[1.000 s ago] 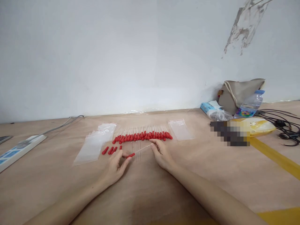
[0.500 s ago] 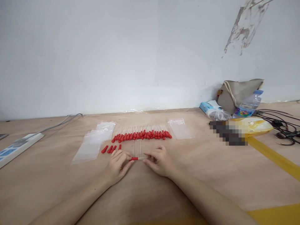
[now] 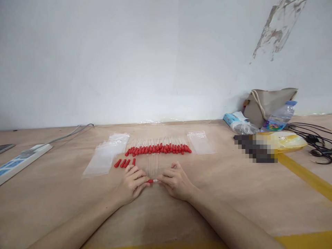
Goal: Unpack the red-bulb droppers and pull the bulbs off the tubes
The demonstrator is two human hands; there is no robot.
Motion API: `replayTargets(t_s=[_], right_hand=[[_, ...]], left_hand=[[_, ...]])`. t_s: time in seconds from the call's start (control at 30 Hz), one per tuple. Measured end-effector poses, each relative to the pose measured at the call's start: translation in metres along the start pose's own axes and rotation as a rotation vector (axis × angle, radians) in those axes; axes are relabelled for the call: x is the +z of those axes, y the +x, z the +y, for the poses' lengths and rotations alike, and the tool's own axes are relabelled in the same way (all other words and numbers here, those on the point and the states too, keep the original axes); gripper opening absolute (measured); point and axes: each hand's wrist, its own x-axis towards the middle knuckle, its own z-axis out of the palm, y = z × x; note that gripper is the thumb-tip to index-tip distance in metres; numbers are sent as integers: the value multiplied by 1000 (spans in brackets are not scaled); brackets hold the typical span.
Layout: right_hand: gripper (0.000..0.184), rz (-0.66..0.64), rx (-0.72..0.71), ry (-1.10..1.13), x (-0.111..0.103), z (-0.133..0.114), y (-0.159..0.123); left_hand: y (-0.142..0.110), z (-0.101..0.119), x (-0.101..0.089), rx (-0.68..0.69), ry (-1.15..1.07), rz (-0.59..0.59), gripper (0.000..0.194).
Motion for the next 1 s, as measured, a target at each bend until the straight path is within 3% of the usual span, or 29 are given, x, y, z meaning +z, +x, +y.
replayTargets(t_s=[0.33,0.47,0.6,0.77,1.0], right_hand=[[22,105,49,18,2,10,-11],[23,220,294,164,4,16,-11],[30,220,440,277,7,14,-3],[21,154,482,124,9,15,12],[20,55,460,-194,23,13,34]], left_hand=[[-7,-2,0,-60,-61,-12,19],[-10,-14,-6,-253,-167,105,20],[-8,-41,-28,-530,-110,233,30],[-17,-75,-50,-747,-10,102,31],[-25,-84,-42,-827,-52,15,25]])
